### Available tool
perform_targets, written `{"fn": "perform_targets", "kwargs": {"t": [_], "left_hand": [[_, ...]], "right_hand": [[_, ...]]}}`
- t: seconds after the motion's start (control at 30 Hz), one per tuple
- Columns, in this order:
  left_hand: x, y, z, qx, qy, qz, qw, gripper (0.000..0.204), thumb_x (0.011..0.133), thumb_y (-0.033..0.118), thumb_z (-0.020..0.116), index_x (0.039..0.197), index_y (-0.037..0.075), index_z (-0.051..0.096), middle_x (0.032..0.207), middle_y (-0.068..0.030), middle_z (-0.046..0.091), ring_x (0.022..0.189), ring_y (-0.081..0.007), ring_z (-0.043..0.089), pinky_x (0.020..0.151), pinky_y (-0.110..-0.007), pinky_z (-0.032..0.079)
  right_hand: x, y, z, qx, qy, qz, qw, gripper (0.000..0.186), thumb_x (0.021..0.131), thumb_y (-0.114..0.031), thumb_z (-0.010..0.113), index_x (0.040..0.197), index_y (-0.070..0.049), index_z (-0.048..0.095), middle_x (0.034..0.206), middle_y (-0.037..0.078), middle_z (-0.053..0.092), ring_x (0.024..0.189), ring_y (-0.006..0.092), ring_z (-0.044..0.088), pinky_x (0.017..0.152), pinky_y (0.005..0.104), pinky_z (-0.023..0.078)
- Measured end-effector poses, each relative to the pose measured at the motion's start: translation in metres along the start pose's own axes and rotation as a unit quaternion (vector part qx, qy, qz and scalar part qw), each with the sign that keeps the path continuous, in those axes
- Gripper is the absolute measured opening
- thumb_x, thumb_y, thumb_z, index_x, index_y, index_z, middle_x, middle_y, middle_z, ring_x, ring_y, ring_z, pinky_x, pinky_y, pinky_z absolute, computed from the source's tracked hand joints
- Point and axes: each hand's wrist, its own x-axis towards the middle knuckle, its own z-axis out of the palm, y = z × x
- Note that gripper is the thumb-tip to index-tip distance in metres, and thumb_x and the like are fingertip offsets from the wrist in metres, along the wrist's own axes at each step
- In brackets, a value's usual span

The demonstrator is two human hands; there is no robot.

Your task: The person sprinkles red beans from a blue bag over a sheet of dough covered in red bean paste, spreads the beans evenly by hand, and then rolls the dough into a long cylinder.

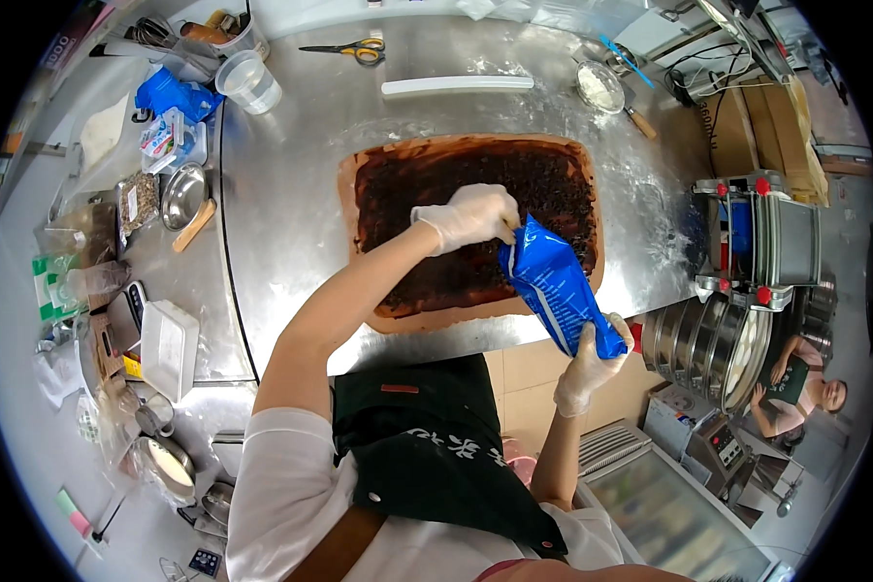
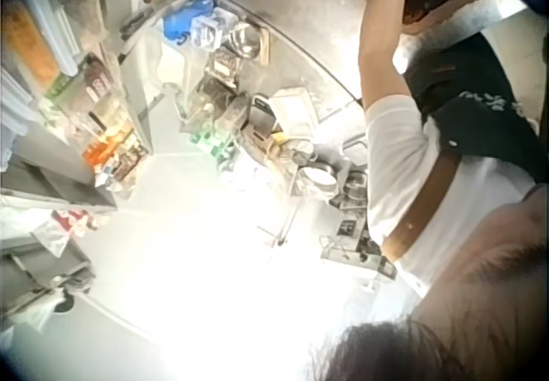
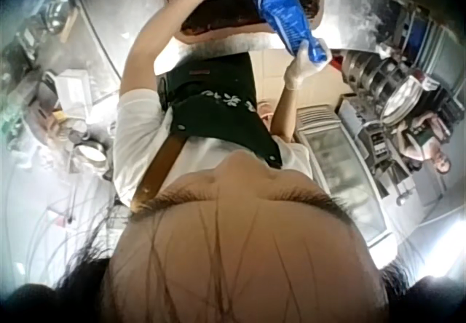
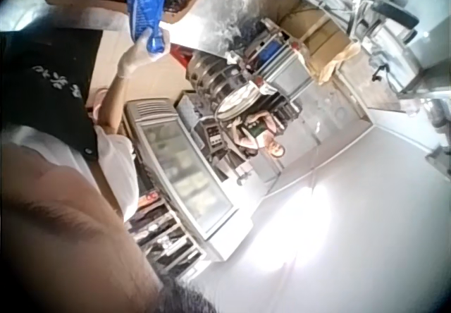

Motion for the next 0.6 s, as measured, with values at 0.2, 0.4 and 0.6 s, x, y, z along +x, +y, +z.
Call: {"fn": "perform_targets", "kwargs": {"t": [0.2, 0.4, 0.6], "left_hand": [[-0.027, 0.002, -0.001, -0.024, -0.035, -0.089, 0.995, 0.015, 0.072, 0.014, 0.081, 0.086, 0.009, 0.078, 0.089, -0.0075, 0.069, 0.090, -0.0267, 0.062, 0.080, -0.037, 0.050], [-0.039, 0.025, -0.014, -0.061, -0.037, -0.085, 0.994, 0.015, 0.072, 0.014, 0.081, 0.085, 0.007, 0.078, 0.089, -0.0062, 0.070, 0.091, -0.0253, 0.062, 0.082, -0.037, 0.050], [-0.072, 0.012, -0.009, -0.017, -0.078, -0.052, 0.995, 0.015, 0.071, 0.016, 0.082, 0.082, 0.007, 0.077, 0.087, -0.0076, 0.069, 0.093, -0.0258, 0.062, 0.081, -0.038, 0.049]], "right_hand": [[-0.016, 0.005, 0.002, -0.017, -0.019, 0.018, 1.000, 0.042, 0.085, 0.009, 0.066, 0.121, -0.004, 0.050, 0.113, 0.009, 0.059, 0.103, 0.0169, 0.058, 0.099, 0.0332, 0.046], [-0.028, -0.003, -0.008, -0.022, 0.013, 0.064, 0.998, 0.039, 0.088, 0.003, 0.066, 0.122, -0.006, 0.048, 0.116, 0.007, 0.057, 0.107, 0.0162, 0.056, 0.100, 0.0337, 0.045], [-0.060, -0.005, -0.004, -0.013, -0.018, 0.088, 0.996, 0.040, 0.085, 0.004, 0.068, 0.119, -0.006, 0.048, 0.114, 0.008, 0.057, 0.104, 0.0161, 0.056, 0.100, 0.0338, 0.043]]}}
